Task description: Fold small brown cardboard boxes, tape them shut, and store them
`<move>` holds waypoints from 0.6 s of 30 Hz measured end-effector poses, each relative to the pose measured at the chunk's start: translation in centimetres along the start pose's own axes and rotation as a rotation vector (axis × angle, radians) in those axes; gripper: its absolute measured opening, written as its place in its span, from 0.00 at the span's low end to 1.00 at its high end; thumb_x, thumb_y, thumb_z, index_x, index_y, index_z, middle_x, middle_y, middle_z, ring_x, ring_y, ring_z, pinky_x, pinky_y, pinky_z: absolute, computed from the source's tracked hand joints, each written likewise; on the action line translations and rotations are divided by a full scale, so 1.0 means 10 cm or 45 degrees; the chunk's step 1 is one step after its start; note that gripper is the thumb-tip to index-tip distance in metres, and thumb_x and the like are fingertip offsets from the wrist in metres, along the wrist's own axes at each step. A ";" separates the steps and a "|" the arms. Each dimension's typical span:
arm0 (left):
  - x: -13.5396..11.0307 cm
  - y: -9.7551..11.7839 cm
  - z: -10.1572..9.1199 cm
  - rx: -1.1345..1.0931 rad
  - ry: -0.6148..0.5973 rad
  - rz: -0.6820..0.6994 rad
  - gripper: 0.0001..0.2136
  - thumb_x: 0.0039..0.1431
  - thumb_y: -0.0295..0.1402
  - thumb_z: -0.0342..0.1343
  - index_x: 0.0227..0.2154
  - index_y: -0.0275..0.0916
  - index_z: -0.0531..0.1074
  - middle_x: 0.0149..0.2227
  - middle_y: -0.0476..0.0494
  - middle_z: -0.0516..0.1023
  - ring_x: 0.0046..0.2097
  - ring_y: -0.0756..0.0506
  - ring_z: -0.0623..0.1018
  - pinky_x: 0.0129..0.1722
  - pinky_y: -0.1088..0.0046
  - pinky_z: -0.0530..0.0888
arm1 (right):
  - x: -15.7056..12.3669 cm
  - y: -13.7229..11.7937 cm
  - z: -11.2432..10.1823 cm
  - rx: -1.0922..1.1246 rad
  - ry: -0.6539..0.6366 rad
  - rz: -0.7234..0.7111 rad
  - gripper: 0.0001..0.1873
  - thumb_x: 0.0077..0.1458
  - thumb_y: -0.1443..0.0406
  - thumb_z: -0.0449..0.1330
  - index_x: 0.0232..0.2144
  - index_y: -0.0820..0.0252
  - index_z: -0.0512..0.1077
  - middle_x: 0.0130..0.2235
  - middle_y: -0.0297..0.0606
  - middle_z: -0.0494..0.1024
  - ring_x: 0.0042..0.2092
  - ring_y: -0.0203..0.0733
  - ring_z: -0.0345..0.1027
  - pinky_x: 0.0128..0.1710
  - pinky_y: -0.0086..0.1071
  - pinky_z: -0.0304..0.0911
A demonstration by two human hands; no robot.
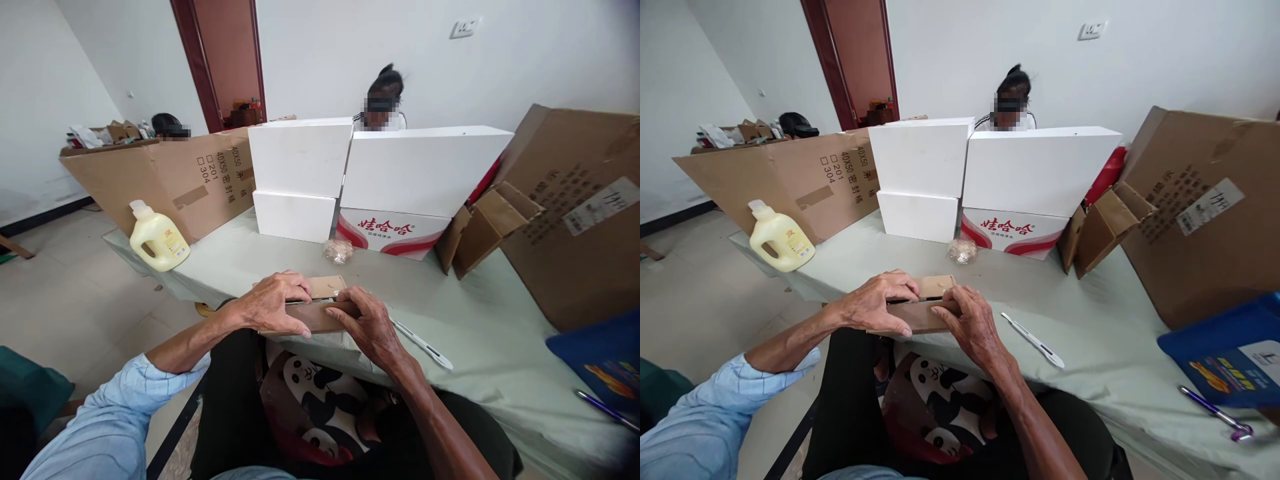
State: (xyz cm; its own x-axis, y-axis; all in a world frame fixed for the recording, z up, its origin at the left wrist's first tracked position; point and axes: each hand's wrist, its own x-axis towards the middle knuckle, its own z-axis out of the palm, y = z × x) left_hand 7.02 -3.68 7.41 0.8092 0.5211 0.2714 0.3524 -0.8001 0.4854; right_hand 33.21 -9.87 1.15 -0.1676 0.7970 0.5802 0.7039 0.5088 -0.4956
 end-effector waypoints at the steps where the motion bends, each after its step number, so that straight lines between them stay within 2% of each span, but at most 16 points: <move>1: 0.00 -0.01 0.01 0.024 0.013 -0.007 0.13 0.55 0.38 0.76 0.42 0.42 0.85 0.51 0.40 0.84 0.52 0.37 0.82 0.52 0.59 0.77 | 0.02 0.00 0.00 -0.003 -0.011 -0.003 0.06 0.68 0.59 0.64 0.39 0.53 0.73 0.37 0.38 0.80 0.38 0.46 0.72 0.40 0.37 0.65; 3: -0.01 -0.03 0.04 0.068 0.066 -0.024 0.05 0.63 0.34 0.69 0.40 0.42 0.85 0.48 0.41 0.85 0.49 0.39 0.82 0.51 0.60 0.77 | 0.05 -0.01 -0.01 -0.012 -0.036 -0.010 0.06 0.69 0.59 0.63 0.38 0.53 0.74 0.37 0.38 0.81 0.39 0.46 0.73 0.41 0.37 0.65; 4: 0.00 -0.03 0.06 0.084 0.106 -0.029 0.04 0.66 0.32 0.65 0.38 0.42 0.85 0.47 0.42 0.85 0.48 0.40 0.82 0.50 0.61 0.77 | 0.06 -0.02 -0.01 -0.013 -0.047 -0.011 0.07 0.69 0.60 0.63 0.37 0.53 0.75 0.37 0.38 0.81 0.39 0.46 0.73 0.41 0.37 0.65; 8: 0.00 -0.05 0.14 0.193 0.250 0.033 0.11 0.72 0.30 0.57 0.35 0.41 0.83 0.42 0.42 0.85 0.44 0.42 0.82 0.49 0.61 0.76 | 0.12 -0.02 -0.02 -0.002 -0.068 0.037 0.10 0.70 0.58 0.62 0.35 0.54 0.75 0.36 0.38 0.81 0.38 0.45 0.73 0.40 0.36 0.64; 13: -0.02 -0.02 0.22 0.452 0.390 0.147 0.12 0.74 0.29 0.54 0.36 0.40 0.82 0.42 0.39 0.85 0.45 0.41 0.80 0.47 0.59 0.73 | 0.19 -0.01 -0.02 0.029 -0.109 0.125 0.15 0.70 0.53 0.61 0.34 0.54 0.76 0.35 0.36 0.81 0.36 0.43 0.71 0.38 0.36 0.62; 18: -0.06 0.04 0.27 0.604 0.440 0.285 0.14 0.74 0.26 0.51 0.35 0.40 0.80 0.41 0.40 0.85 0.45 0.41 0.79 0.45 0.60 0.72 | 0.26 -0.02 -0.01 0.056 -0.124 0.181 0.15 0.68 0.53 0.61 0.32 0.54 0.75 0.33 0.35 0.80 0.35 0.42 0.70 0.37 0.35 0.60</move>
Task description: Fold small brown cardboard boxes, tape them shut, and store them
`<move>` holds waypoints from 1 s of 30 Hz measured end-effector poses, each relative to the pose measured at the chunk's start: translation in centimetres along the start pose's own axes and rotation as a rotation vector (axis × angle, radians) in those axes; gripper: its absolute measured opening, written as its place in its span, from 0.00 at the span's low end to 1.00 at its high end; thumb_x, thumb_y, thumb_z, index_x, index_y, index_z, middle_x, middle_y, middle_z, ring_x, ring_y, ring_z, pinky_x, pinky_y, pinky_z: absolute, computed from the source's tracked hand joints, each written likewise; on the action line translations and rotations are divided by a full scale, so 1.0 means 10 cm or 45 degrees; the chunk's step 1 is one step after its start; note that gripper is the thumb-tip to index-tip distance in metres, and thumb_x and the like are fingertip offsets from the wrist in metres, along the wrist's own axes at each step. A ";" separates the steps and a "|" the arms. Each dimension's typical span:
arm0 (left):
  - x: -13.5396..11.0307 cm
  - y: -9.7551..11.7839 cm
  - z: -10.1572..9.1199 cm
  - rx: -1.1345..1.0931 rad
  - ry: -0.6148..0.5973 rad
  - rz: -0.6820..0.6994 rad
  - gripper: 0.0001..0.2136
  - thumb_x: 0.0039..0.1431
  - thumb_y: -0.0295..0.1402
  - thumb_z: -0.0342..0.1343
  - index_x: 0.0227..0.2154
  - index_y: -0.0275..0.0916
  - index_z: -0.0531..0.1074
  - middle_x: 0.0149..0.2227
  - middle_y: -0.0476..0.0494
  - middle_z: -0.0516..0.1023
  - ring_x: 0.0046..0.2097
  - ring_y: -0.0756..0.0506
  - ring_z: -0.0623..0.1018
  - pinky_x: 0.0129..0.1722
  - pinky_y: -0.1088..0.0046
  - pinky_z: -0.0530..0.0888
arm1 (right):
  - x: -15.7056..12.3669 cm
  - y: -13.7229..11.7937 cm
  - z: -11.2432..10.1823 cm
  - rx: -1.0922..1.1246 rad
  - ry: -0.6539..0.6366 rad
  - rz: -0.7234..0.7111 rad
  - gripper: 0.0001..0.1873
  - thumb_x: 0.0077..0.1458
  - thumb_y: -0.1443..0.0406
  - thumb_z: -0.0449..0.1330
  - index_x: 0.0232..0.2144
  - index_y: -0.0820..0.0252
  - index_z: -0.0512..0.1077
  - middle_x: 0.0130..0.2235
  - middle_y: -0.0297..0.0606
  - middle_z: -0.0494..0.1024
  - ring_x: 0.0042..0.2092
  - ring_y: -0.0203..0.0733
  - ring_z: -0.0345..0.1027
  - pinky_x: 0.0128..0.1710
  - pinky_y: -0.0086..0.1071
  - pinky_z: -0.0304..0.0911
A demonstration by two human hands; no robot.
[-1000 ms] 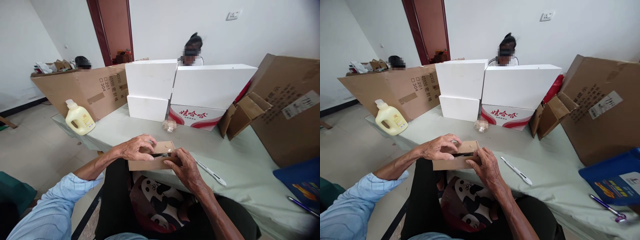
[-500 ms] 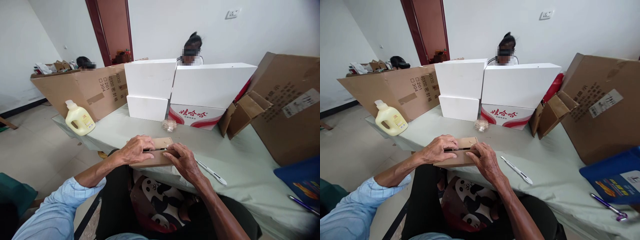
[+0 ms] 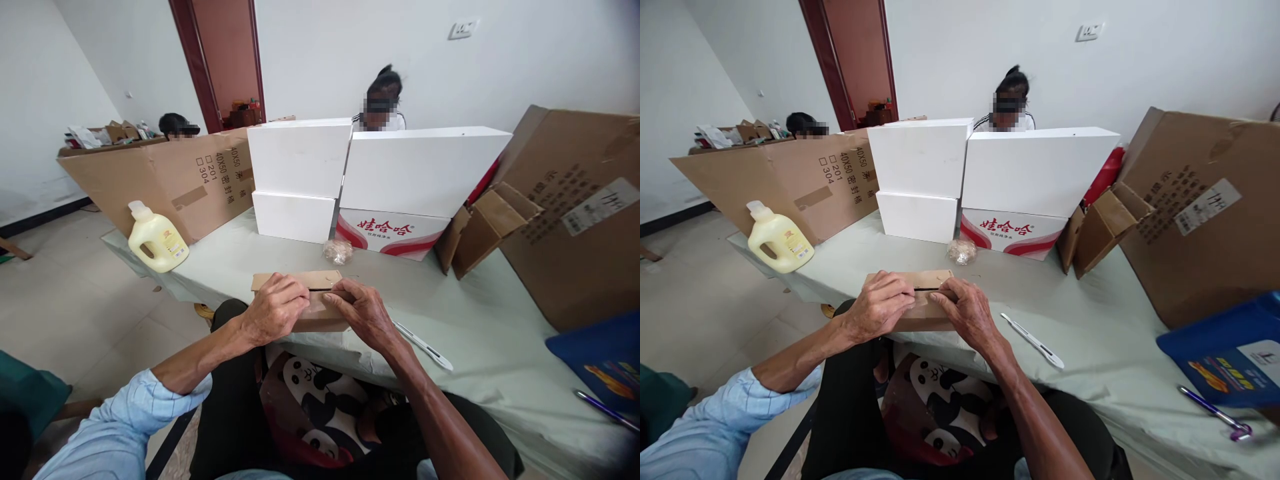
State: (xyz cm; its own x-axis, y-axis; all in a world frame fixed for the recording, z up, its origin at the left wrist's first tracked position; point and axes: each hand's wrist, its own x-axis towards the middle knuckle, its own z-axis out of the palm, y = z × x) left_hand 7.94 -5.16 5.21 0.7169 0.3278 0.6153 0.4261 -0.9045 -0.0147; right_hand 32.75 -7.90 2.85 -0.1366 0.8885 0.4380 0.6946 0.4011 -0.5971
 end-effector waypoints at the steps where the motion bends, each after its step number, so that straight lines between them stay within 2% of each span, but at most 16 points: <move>1: -0.01 0.02 0.00 -0.012 0.004 0.016 0.14 0.75 0.26 0.50 0.35 0.40 0.79 0.41 0.40 0.85 0.45 0.41 0.79 0.46 0.59 0.72 | 0.01 0.00 0.00 0.006 0.004 0.007 0.15 0.68 0.54 0.61 0.31 0.55 0.75 0.33 0.35 0.80 0.35 0.42 0.70 0.37 0.35 0.60; 9: -0.22 0.23 -0.04 -0.212 -0.100 0.088 0.13 0.75 0.27 0.50 0.39 0.41 0.80 0.42 0.39 0.86 0.47 0.40 0.81 0.48 0.59 0.77 | 0.01 0.01 0.03 0.047 0.004 0.039 0.15 0.67 0.54 0.62 0.31 0.55 0.74 0.31 0.34 0.79 0.34 0.42 0.69 0.35 0.34 0.59; 12: -0.28 0.35 -0.12 -0.350 -0.080 0.122 0.11 0.73 0.24 0.52 0.39 0.41 0.79 0.41 0.40 0.86 0.45 0.42 0.82 0.46 0.61 0.78 | -0.01 0.02 0.04 0.053 0.019 0.029 0.14 0.66 0.54 0.62 0.31 0.54 0.74 0.31 0.34 0.79 0.34 0.42 0.69 0.35 0.34 0.60; 15: -0.27 0.41 -0.20 -0.577 0.004 0.090 0.08 0.72 0.24 0.56 0.38 0.41 0.78 0.41 0.39 0.86 0.43 0.43 0.83 0.45 0.62 0.79 | 0.01 0.01 0.05 0.044 0.031 0.030 0.13 0.66 0.55 0.62 0.31 0.54 0.74 0.31 0.34 0.78 0.34 0.43 0.69 0.36 0.35 0.60; 17: -0.24 0.38 -0.24 -0.736 0.058 -0.035 0.07 0.72 0.26 0.57 0.37 0.40 0.79 0.41 0.38 0.86 0.42 0.43 0.84 0.46 0.63 0.80 | 0.03 0.00 0.05 0.044 0.039 0.029 0.12 0.66 0.56 0.62 0.31 0.54 0.74 0.31 0.34 0.78 0.35 0.43 0.69 0.36 0.35 0.60; 22: -0.14 0.13 -0.17 -1.092 0.150 -0.594 0.07 0.69 0.33 0.62 0.34 0.38 0.78 0.44 0.37 0.86 0.46 0.43 0.84 0.46 0.67 0.80 | 0.10 0.02 0.08 0.045 0.104 -0.015 0.10 0.66 0.56 0.63 0.34 0.54 0.74 0.34 0.36 0.79 0.37 0.45 0.72 0.39 0.36 0.63; 24: -0.09 0.03 -0.12 -1.215 0.180 -0.753 0.08 0.67 0.36 0.64 0.35 0.38 0.78 0.45 0.37 0.86 0.48 0.42 0.84 0.47 0.66 0.81 | 0.13 0.04 0.09 0.038 0.141 -0.039 0.08 0.65 0.57 0.63 0.37 0.53 0.74 0.36 0.37 0.80 0.39 0.46 0.73 0.41 0.37 0.65; 27: 0.00 -0.09 -0.06 -1.324 0.157 -0.873 0.09 0.63 0.38 0.67 0.37 0.36 0.80 0.44 0.37 0.86 0.46 0.43 0.84 0.48 0.65 0.80 | 0.16 0.08 0.10 0.025 0.173 -0.074 0.07 0.66 0.58 0.63 0.40 0.54 0.76 0.40 0.39 0.80 0.41 0.47 0.74 0.42 0.37 0.67; 30: 0.08 -0.14 -0.03 -1.361 0.109 -0.920 0.11 0.59 0.38 0.69 0.37 0.36 0.80 0.41 0.38 0.86 0.41 0.45 0.83 0.45 0.68 0.80 | 0.18 0.12 0.09 0.007 0.189 -0.098 0.08 0.66 0.58 0.63 0.44 0.55 0.77 0.44 0.40 0.79 0.43 0.47 0.74 0.43 0.38 0.68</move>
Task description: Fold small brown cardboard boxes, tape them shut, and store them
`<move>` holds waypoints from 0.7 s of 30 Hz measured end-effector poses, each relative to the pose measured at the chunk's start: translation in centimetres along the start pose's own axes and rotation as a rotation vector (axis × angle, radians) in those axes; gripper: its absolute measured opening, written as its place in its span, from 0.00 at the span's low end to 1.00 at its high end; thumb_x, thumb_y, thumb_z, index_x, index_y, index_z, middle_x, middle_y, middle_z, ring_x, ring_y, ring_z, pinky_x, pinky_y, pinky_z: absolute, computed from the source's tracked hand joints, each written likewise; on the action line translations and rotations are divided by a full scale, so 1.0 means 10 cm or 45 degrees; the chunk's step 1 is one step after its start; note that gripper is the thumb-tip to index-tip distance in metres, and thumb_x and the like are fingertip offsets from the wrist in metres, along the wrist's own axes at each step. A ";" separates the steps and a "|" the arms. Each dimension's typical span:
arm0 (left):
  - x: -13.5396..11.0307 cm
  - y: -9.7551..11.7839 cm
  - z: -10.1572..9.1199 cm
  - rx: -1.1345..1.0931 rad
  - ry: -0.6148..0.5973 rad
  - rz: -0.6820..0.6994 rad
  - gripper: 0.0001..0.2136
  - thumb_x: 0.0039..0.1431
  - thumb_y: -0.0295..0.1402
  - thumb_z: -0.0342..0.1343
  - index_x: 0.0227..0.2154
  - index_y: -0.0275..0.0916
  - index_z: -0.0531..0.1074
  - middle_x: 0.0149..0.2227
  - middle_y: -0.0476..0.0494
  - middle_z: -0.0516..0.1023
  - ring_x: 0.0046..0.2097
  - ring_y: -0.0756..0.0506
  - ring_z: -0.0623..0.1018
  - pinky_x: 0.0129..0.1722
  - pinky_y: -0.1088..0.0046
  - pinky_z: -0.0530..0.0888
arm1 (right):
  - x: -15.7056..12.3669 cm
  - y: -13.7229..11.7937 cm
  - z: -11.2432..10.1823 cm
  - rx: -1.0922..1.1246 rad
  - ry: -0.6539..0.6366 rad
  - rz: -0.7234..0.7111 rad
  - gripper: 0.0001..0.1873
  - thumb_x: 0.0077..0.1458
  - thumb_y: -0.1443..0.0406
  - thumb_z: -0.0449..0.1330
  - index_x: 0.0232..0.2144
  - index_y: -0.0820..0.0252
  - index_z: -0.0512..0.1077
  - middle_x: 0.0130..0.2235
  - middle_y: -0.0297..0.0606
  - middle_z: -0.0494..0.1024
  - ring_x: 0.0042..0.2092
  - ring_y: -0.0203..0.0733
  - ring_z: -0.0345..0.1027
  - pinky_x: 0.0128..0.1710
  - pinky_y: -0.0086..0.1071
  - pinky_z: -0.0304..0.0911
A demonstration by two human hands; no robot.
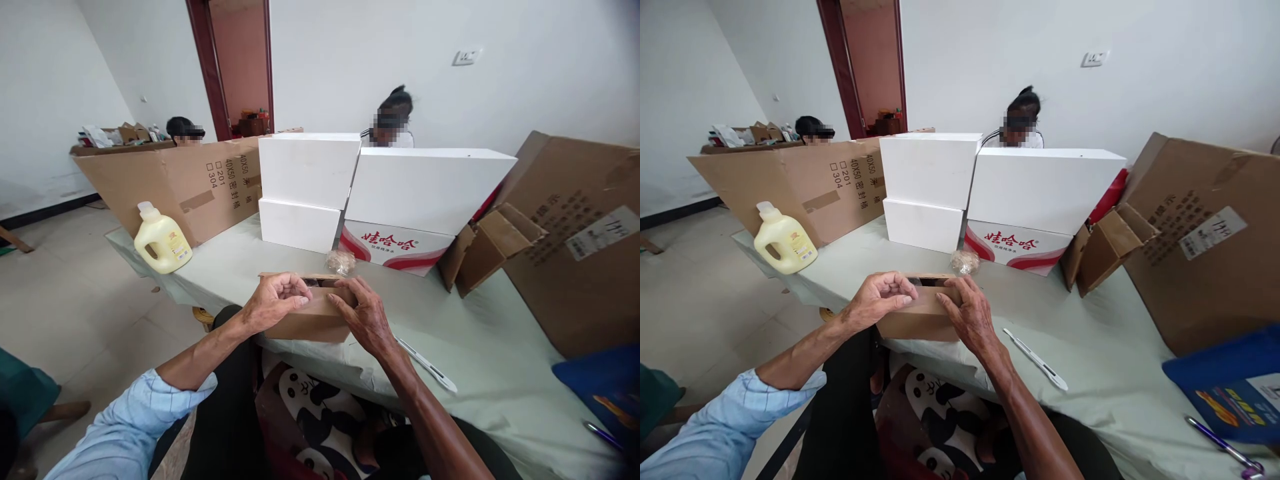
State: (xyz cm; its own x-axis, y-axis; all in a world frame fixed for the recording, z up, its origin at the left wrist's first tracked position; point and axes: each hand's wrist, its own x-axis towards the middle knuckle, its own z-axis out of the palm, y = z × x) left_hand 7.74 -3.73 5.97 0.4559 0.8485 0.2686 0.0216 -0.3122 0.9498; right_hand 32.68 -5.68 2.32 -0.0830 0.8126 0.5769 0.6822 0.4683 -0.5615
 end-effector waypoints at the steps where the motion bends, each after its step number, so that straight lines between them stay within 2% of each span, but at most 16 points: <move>1: 0.02 0.00 0.00 0.002 0.003 -0.005 0.11 0.59 0.38 0.70 0.37 0.36 0.80 0.40 0.39 0.86 0.40 0.46 0.83 0.44 0.69 0.79 | 0.00 0.01 0.00 -0.003 -0.002 -0.008 0.08 0.66 0.59 0.63 0.45 0.55 0.77 0.44 0.40 0.79 0.43 0.48 0.75 0.44 0.38 0.68; 7: 0.12 0.10 -0.02 0.032 0.003 -0.024 0.10 0.56 0.38 0.71 0.35 0.36 0.81 0.39 0.41 0.86 0.39 0.47 0.83 0.43 0.72 0.78 | -0.11 0.03 0.03 0.011 -0.011 -0.060 0.07 0.69 0.59 0.62 0.45 0.54 0.76 0.43 0.40 0.78 0.44 0.48 0.74 0.46 0.39 0.69; 11: 0.35 0.21 -0.14 0.093 -0.047 0.033 0.11 0.55 0.38 0.71 0.36 0.36 0.81 0.36 0.44 0.85 0.37 0.48 0.81 0.40 0.73 0.77 | -0.25 -0.02 0.03 0.028 0.012 -0.141 0.04 0.70 0.62 0.62 0.45 0.53 0.75 0.42 0.39 0.77 0.44 0.47 0.73 0.45 0.38 0.69; 13: 0.58 0.24 -0.22 0.154 -0.069 0.076 0.11 0.54 0.37 0.71 0.35 0.36 0.80 0.34 0.46 0.83 0.35 0.50 0.80 0.38 0.74 0.76 | -0.33 -0.04 0.03 0.036 0.027 -0.187 0.03 0.70 0.63 0.61 0.45 0.53 0.74 0.41 0.39 0.76 0.44 0.46 0.73 0.44 0.37 0.68; 16: 1.07 0.20 -0.29 0.261 -0.170 0.062 0.10 0.53 0.35 0.70 0.35 0.36 0.79 0.32 0.48 0.81 0.34 0.51 0.78 0.36 0.75 0.75 | -0.45 -0.06 0.04 0.056 0.039 -0.254 0.02 0.71 0.63 0.61 0.45 0.53 0.73 0.41 0.39 0.76 0.43 0.46 0.72 0.44 0.37 0.68; 18: 1.43 0.09 -0.27 0.336 -0.248 0.002 0.08 0.53 0.32 0.69 0.34 0.36 0.79 0.30 0.49 0.80 0.32 0.51 0.77 0.34 0.75 0.74 | -0.51 -0.06 0.07 0.058 0.066 -0.316 0.01 0.71 0.64 0.62 0.44 0.54 0.73 0.40 0.39 0.76 0.42 0.45 0.72 0.43 0.37 0.68; 21: 1.96 -0.16 -0.13 0.413 -0.327 -0.059 0.06 0.50 0.29 0.68 0.30 0.35 0.77 0.27 0.50 0.77 0.30 0.52 0.75 0.31 0.76 0.73 | -0.58 -0.06 0.10 0.061 0.109 -0.396 0.02 0.70 0.65 0.62 0.44 0.54 0.72 0.39 0.38 0.77 0.41 0.45 0.70 0.42 0.37 0.66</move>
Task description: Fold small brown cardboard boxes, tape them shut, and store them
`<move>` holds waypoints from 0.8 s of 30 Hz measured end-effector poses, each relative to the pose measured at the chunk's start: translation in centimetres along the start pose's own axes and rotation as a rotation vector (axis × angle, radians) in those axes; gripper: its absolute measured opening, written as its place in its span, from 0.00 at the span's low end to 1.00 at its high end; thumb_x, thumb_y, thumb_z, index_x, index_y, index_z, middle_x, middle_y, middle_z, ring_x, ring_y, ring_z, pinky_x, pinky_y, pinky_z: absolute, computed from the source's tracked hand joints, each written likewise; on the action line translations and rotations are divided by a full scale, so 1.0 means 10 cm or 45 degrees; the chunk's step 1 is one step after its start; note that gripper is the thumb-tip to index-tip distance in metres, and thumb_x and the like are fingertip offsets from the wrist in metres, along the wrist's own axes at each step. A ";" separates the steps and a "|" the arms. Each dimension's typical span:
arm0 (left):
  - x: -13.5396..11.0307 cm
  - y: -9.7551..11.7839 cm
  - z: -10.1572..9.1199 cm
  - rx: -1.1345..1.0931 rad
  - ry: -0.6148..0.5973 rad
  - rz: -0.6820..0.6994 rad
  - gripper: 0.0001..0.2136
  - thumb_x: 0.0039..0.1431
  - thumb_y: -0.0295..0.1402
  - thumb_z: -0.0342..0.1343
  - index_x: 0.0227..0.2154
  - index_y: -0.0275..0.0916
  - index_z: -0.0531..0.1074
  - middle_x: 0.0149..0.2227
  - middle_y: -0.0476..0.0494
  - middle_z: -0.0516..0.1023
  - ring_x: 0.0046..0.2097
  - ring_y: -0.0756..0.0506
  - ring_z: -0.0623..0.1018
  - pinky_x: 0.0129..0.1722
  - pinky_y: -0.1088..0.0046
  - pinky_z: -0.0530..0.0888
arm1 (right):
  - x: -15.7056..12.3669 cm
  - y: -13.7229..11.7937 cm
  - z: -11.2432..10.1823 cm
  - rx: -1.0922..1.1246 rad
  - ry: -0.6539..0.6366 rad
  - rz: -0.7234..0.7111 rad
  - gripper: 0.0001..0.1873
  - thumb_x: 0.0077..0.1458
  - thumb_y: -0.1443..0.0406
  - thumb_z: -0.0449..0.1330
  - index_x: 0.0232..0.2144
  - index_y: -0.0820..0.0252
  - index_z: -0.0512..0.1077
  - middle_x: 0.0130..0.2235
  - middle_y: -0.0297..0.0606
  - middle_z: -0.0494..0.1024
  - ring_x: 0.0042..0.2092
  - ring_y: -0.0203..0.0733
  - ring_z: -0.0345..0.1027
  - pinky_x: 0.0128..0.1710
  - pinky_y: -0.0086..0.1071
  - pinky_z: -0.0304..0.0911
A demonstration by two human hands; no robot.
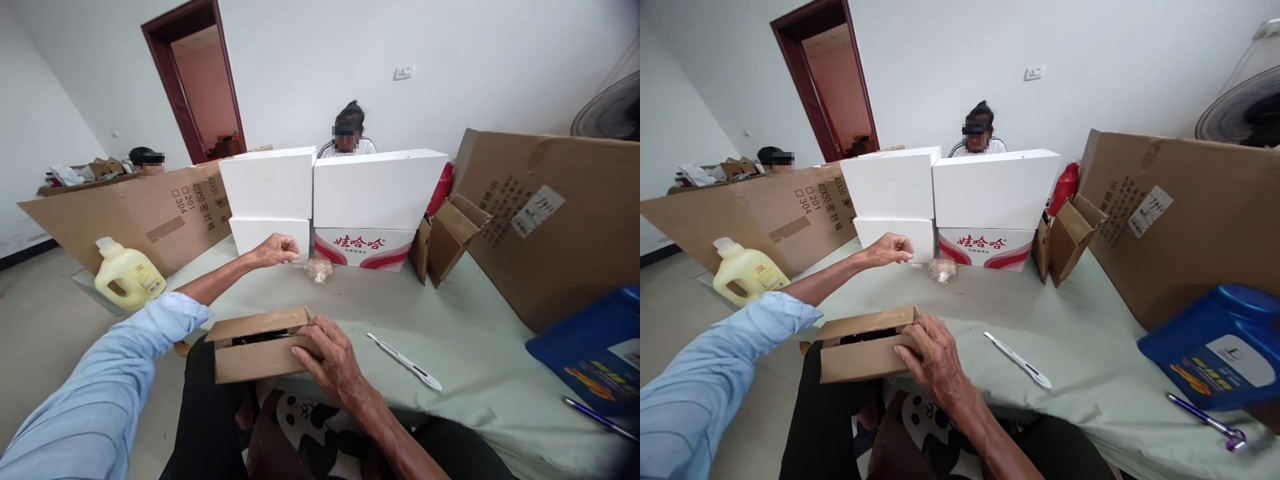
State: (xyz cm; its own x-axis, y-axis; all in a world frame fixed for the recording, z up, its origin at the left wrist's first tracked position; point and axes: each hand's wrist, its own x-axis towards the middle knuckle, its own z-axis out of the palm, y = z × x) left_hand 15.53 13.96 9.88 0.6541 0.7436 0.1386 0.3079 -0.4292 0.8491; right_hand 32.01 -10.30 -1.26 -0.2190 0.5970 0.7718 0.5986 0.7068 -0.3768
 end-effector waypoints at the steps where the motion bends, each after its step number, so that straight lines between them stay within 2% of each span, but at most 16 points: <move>1: 0.18 -0.08 0.05 0.017 -0.023 -0.015 0.05 0.49 0.28 0.68 0.29 0.35 0.77 0.26 0.50 0.77 0.29 0.52 0.75 0.30 0.76 0.73 | -0.02 -0.01 0.01 0.005 0.009 -0.013 0.02 0.70 0.66 0.62 0.44 0.54 0.72 0.39 0.37 0.77 0.41 0.45 0.70 0.42 0.37 0.66; 4: 0.66 -0.32 0.26 0.065 -0.080 -0.071 0.06 0.48 0.27 0.68 0.26 0.35 0.76 0.24 0.52 0.74 0.27 0.52 0.73 0.28 0.76 0.72 | -0.06 -0.04 0.02 0.022 0.031 -0.031 0.01 0.71 0.65 0.61 0.43 0.54 0.71 0.38 0.37 0.77 0.41 0.45 0.69 0.42 0.38 0.64; 7: 1.03 -0.60 0.49 0.113 -0.122 -0.136 0.08 0.50 0.27 0.71 0.27 0.34 0.76 0.24 0.53 0.73 0.27 0.52 0.73 0.28 0.76 0.72 | -0.12 -0.08 0.03 0.023 0.055 -0.023 0.03 0.72 0.63 0.60 0.43 0.55 0.71 0.38 0.37 0.76 0.40 0.44 0.68 0.42 0.38 0.63; 10: 1.28 -0.89 0.68 0.169 -0.160 -0.193 0.09 0.62 0.33 0.70 0.35 0.34 0.78 0.32 0.50 0.78 0.32 0.50 0.78 0.32 0.74 0.78 | -0.18 -0.10 0.04 0.021 0.073 -0.019 0.06 0.74 0.61 0.58 0.42 0.56 0.71 0.38 0.37 0.75 0.39 0.43 0.67 0.41 0.38 0.62; 12: 1.39 -1.06 0.77 0.203 -0.175 -0.221 0.10 0.70 0.37 0.66 0.45 0.34 0.78 0.42 0.45 0.81 0.39 0.47 0.82 0.39 0.68 0.82 | -0.21 -0.11 0.06 0.014 0.092 -0.030 0.09 0.75 0.60 0.56 0.42 0.57 0.71 0.37 0.37 0.75 0.38 0.43 0.66 0.39 0.38 0.60; 15: 1.50 -1.29 0.85 0.248 -0.170 -0.248 0.15 0.73 0.39 0.63 0.54 0.35 0.77 0.52 0.40 0.81 0.48 0.43 0.83 0.47 0.60 0.84 | -0.23 -0.12 0.07 0.002 0.114 -0.040 0.11 0.76 0.59 0.54 0.42 0.57 0.71 0.36 0.36 0.74 0.37 0.42 0.65 0.38 0.37 0.58; 19: 1.58 -1.50 0.93 0.293 -0.136 -0.267 0.17 0.73 0.40 0.64 0.57 0.36 0.76 0.55 0.38 0.80 0.51 0.40 0.83 0.51 0.57 0.84 | -0.22 -0.12 0.08 -0.008 0.149 -0.056 0.11 0.76 0.60 0.54 0.40 0.58 0.70 0.34 0.34 0.73 0.35 0.39 0.64 0.36 0.36 0.57; 24: 1.60 -1.62 1.01 0.357 -0.087 -0.292 0.18 0.73 0.40 0.63 0.58 0.36 0.76 0.57 0.38 0.79 0.53 0.39 0.82 0.52 0.55 0.83 | -0.21 -0.10 0.08 -0.020 0.168 -0.055 0.12 0.76 0.60 0.55 0.38 0.58 0.70 0.33 0.33 0.73 0.34 0.38 0.64 0.36 0.35 0.59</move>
State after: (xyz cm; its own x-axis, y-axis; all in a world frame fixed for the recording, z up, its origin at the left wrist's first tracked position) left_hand 27.98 27.61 -6.82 0.5879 0.8049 -0.0811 0.6228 -0.3863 0.6804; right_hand 31.24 -11.98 -2.95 -0.1419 0.5101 0.8483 0.6029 0.7243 -0.3346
